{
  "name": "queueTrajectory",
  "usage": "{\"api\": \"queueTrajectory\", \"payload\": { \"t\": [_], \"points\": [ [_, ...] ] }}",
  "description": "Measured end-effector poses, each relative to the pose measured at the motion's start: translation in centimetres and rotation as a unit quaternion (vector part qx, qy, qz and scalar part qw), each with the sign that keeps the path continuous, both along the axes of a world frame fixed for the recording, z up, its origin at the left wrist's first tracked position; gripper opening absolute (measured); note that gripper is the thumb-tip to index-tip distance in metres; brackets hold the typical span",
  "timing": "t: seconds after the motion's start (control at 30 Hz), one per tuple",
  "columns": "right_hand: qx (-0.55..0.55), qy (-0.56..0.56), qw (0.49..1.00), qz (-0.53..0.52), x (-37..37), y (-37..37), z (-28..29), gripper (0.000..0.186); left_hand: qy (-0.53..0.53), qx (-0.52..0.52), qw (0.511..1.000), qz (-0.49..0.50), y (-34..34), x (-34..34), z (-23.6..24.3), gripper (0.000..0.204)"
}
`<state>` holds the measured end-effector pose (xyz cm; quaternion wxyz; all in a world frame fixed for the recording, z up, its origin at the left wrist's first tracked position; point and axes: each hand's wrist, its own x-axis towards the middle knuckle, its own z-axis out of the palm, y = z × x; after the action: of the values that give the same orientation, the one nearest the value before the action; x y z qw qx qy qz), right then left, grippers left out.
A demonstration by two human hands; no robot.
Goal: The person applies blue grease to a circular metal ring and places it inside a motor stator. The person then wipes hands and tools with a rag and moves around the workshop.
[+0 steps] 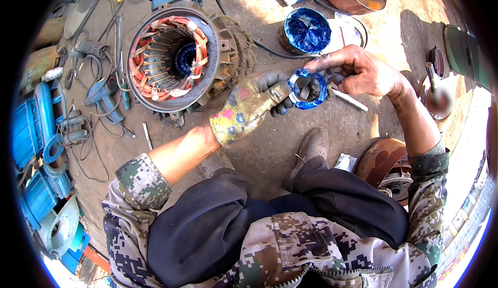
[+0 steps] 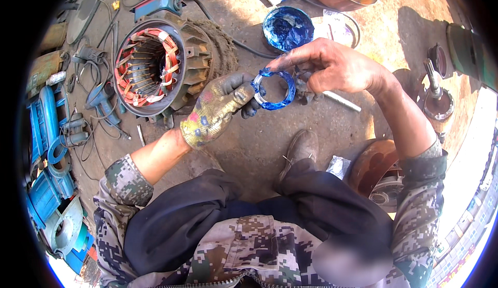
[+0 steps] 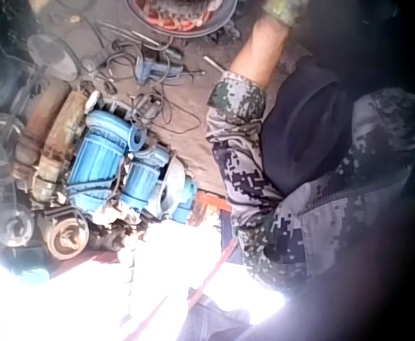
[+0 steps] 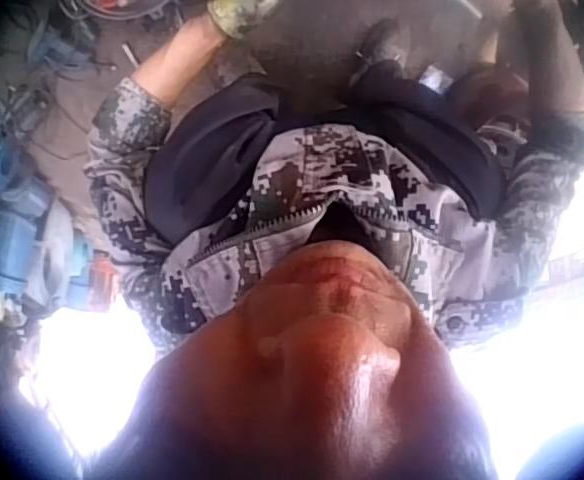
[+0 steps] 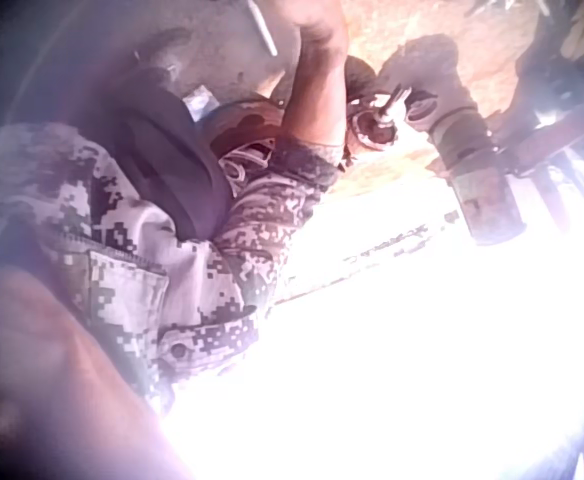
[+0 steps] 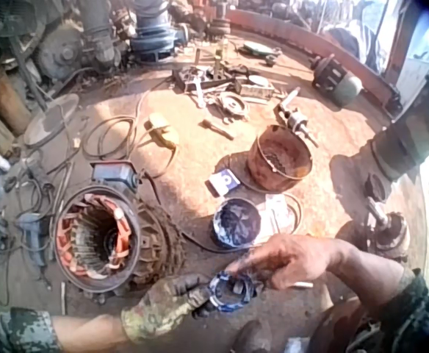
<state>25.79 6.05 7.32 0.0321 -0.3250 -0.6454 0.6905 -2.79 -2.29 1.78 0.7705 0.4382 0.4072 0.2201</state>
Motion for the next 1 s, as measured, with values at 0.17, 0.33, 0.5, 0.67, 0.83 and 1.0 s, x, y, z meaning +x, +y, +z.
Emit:
{"api": "queueTrajectory", "payload": {
  "t": [0.17,0.33,0.5,0.67,0.83,1.0],
  "points": [
    [0.117,-0.069,0.99,0.038,-0.2,0.1,0.5,0.067,-0.017,-0.01,1.0,0.002,0.3,0.0,0.1,0.041],
    [0.208,-0.139,0.964,0.088,-1.0,0.2,1.9,0.065,-0.014,-0.016,1.0,0.003,0.1,-0.1,-0.2,0.039],
    [0.463,-0.178,0.854,0.155,-1.4,-0.4,2.2,0.064,-0.014,-0.018,1.0,-0.016,0.4,0.0,0.2,0.038],
    [0.471,-0.228,0.843,0.126,-0.4,-0.7,1.8,0.067,-0.033,0.001,0.999,-0.009,0.7,-0.2,0.6,0.037],
    [0.422,-0.158,0.891,0.059,-0.5,-1.0,3.5,0.072,-0.037,-0.028,0.999,-0.002,0.3,-0.5,-0.2,0.037],
    [0.474,-0.223,0.84,0.143,-1.3,-1.7,4.1,0.067,-0.053,-0.039,0.998,0.005,0.3,-0.2,-0.2,0.035]
  ]
}}
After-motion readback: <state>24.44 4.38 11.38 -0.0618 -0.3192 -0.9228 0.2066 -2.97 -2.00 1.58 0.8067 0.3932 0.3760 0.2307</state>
